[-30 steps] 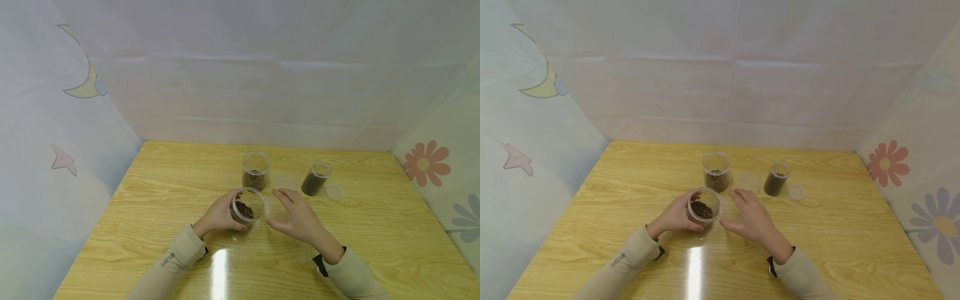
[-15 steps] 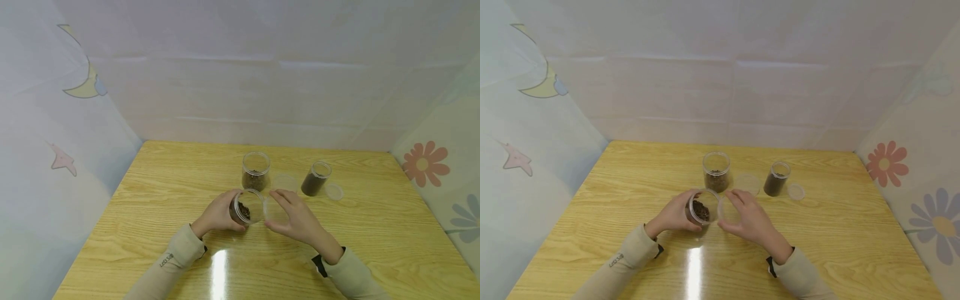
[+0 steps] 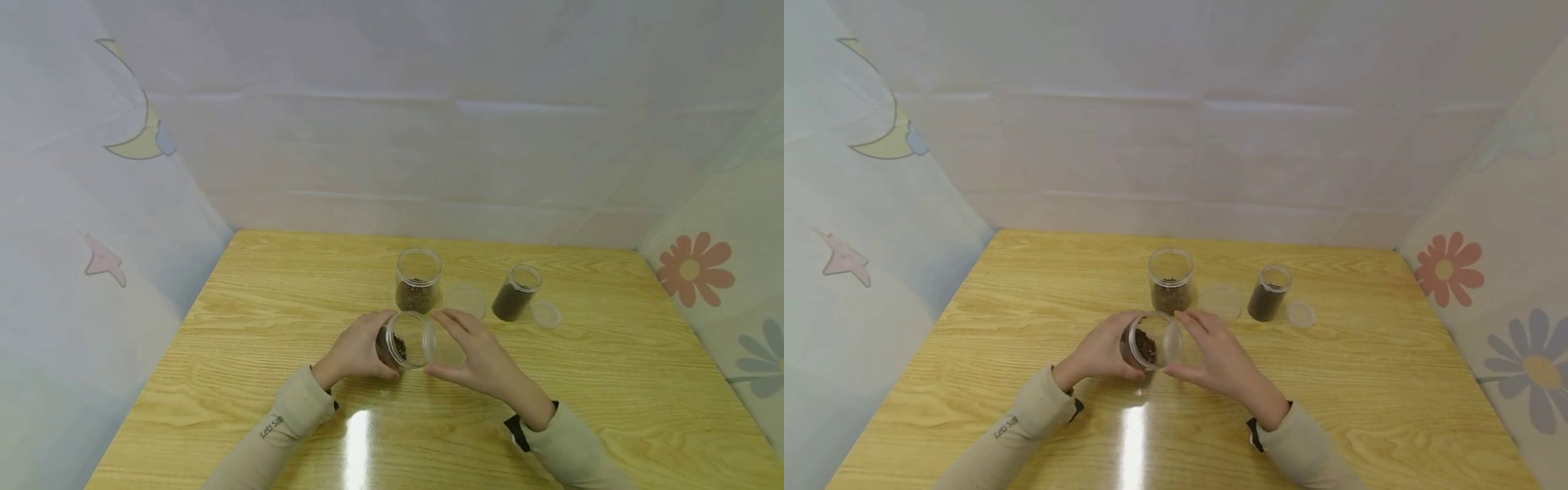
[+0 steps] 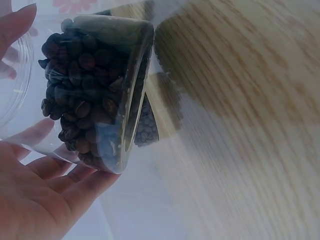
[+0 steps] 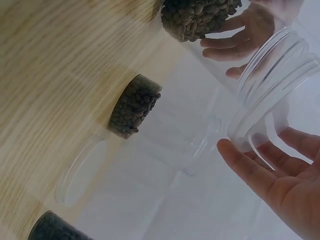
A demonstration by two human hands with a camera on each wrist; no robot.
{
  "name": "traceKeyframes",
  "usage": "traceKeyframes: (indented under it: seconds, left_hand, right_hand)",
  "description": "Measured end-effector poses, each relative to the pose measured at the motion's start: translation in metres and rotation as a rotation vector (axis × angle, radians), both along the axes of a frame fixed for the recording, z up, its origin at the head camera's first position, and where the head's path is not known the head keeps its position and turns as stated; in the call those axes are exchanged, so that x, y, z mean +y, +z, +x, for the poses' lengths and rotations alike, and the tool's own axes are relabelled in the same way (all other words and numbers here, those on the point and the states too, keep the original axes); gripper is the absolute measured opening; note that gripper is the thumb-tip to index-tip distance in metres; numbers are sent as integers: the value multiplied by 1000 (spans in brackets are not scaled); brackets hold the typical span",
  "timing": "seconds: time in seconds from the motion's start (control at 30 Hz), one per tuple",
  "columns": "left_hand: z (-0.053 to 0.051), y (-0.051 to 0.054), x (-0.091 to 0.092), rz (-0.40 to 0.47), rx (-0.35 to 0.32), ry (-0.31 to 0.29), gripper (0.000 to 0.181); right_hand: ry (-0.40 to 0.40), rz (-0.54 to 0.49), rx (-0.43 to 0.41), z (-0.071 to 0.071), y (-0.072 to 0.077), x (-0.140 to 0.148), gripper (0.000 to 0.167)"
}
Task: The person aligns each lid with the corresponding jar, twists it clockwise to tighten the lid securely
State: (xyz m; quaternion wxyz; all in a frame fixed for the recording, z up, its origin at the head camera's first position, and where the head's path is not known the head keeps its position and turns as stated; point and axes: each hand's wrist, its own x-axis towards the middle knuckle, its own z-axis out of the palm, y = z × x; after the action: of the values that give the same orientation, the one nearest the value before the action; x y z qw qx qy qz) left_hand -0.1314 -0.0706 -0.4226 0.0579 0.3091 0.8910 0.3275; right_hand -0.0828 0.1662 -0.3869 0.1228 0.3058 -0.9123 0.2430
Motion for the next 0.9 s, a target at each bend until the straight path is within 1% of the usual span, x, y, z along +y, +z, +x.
traceKeyframes:
  seconds: [0.27,0.5,0.77,0.9]
  left_hand:
    - [1,1,2,-43,26,2,89]
    - [4,3,5,-107,53,14,90]
    - [6,5,7,-136,85,16,91]
    - [7,4,8,-148,91,20,92]
  right_hand:
    - [20,-22,11,-3,1,-7,81]
    - [43,-32,32,-5,0,-10,81]
    - [61,-36,47,-6,3,-13,82]
    - [75,-39,51,-6,4,-16,82]
